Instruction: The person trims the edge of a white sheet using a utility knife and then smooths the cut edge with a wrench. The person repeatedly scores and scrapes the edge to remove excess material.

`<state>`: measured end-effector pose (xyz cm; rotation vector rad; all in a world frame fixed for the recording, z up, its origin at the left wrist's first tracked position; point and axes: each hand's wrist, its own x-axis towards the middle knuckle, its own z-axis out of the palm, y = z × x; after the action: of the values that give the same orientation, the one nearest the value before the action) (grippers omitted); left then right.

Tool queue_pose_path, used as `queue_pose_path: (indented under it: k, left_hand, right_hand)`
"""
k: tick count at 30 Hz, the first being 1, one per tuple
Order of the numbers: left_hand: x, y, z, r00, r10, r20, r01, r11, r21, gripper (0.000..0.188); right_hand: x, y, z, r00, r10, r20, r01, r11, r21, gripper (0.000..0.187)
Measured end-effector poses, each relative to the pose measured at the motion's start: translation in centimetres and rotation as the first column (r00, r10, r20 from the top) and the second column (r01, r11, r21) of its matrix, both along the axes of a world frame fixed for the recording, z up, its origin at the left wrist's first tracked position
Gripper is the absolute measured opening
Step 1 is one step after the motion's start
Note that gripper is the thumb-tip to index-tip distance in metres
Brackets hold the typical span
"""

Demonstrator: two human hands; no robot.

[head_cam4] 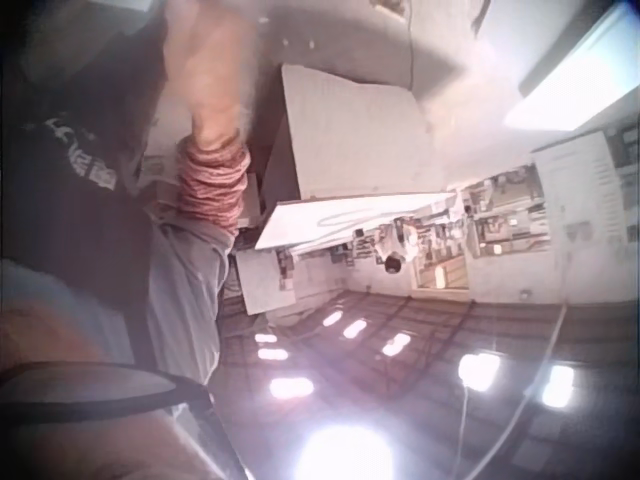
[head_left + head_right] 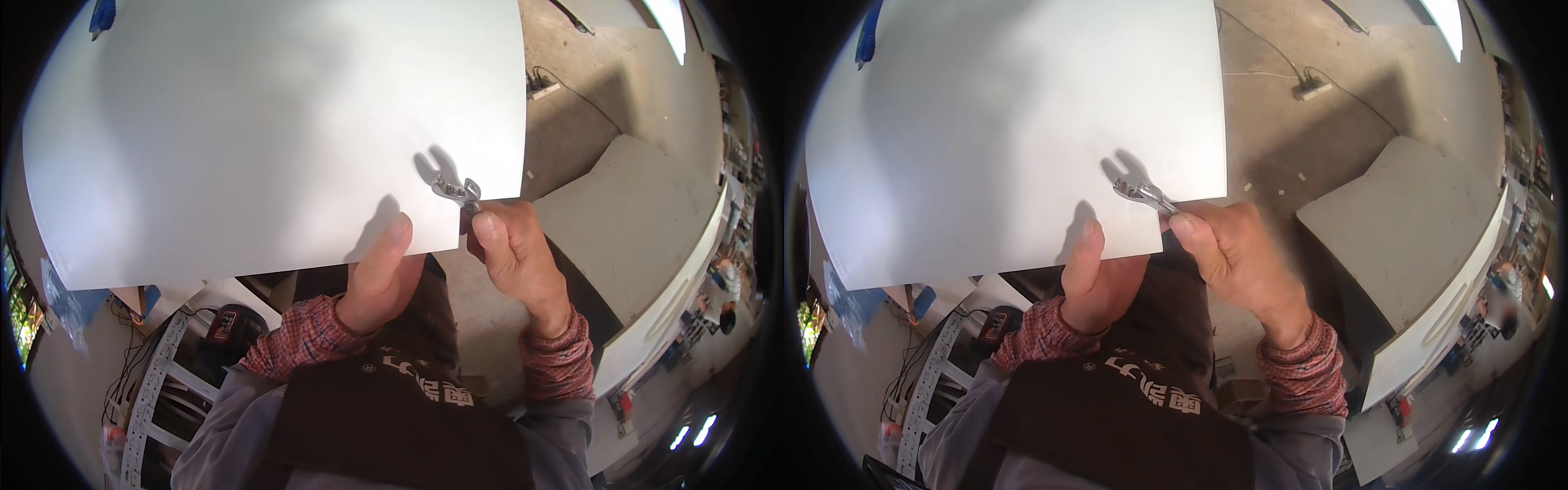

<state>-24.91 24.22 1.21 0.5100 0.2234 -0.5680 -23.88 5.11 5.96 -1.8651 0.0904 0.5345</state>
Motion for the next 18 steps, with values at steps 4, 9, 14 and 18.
queue_pose_path:
  k: [4, 9, 14, 18]
  left_hand:
    - [0.3, -1.2, -0.2, 0.994, 0.108, -0.012, -0.108, 0.971, -0.212, 0.057]
    - [0.8, -1.8, 1.5, 0.996, 0.069, -0.051, -0.07, 0.997, -0.028, 0.059]
    - [0.7, -2.1, 1.0, 0.986, 0.15, -0.068, -0.155, 0.985, -0.077, 0.065]
    - [1.0, -2.2, 2.3, 0.998, 0.047, -0.052, -0.042, 0.994, 0.1, 0.069]
  right_hand:
    - [0.9, -1.0, 0.2, 0.99, 0.131, -0.054, -0.129, 0.991, 0.043, 0.043]
    - [-0.5, -1.9, -1.2, 0.972, 0.227, 0.063, -0.23, 0.972, 0.042, 0.045]
    - [0.3, -1.4, -1.1, 0.979, 0.177, 0.101, -0.182, 0.982, 0.042, 0.04]
    - [-4.1, -1.9, -1.7, 0.907, 0.415, 0.078, -0.407, 0.908, -0.101, 0.025]
